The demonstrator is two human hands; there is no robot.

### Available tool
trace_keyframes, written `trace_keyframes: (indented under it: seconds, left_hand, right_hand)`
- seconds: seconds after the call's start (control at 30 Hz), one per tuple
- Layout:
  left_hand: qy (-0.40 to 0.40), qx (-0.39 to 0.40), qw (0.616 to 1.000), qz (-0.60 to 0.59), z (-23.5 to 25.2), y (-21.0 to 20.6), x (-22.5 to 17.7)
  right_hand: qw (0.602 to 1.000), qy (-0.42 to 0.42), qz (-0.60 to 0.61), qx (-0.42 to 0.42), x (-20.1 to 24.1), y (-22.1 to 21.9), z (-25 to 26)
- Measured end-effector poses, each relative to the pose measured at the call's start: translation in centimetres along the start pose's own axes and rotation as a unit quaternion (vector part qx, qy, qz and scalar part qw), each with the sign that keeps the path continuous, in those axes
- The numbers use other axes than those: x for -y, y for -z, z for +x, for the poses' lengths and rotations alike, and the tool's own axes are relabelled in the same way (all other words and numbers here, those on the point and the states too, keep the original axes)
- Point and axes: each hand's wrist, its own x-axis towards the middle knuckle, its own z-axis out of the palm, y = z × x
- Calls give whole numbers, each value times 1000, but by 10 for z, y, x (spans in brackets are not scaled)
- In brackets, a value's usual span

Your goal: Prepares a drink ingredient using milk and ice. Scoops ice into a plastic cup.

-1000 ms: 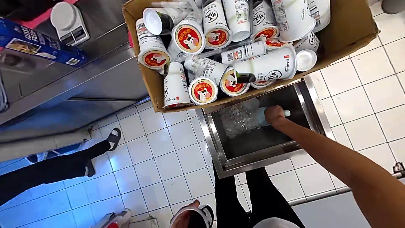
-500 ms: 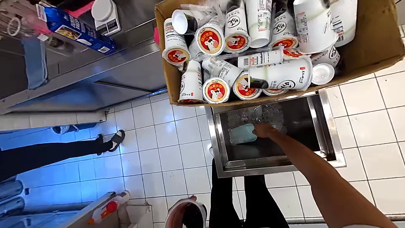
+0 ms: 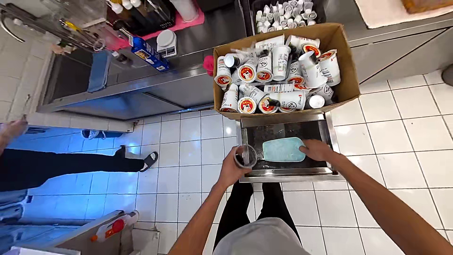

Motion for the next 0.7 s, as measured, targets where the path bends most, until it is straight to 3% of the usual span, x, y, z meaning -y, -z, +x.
trace_keyframes:
  seconds: [0.27, 0.47, 0.7]
  left_hand:
    - [-41, 36, 995, 89, 41, -39, -22]
    - [-83, 56, 987, 129, 46, -60, -64]
    - [-119, 41, 987, 98, 47, -72, -75]
  right_hand:
    - [991, -17, -108, -78, 24, 110, -111]
    - [976, -39, -191, -96, 65, 117, -140]
    - [964, -69, -220, -134, 86, 119, -171]
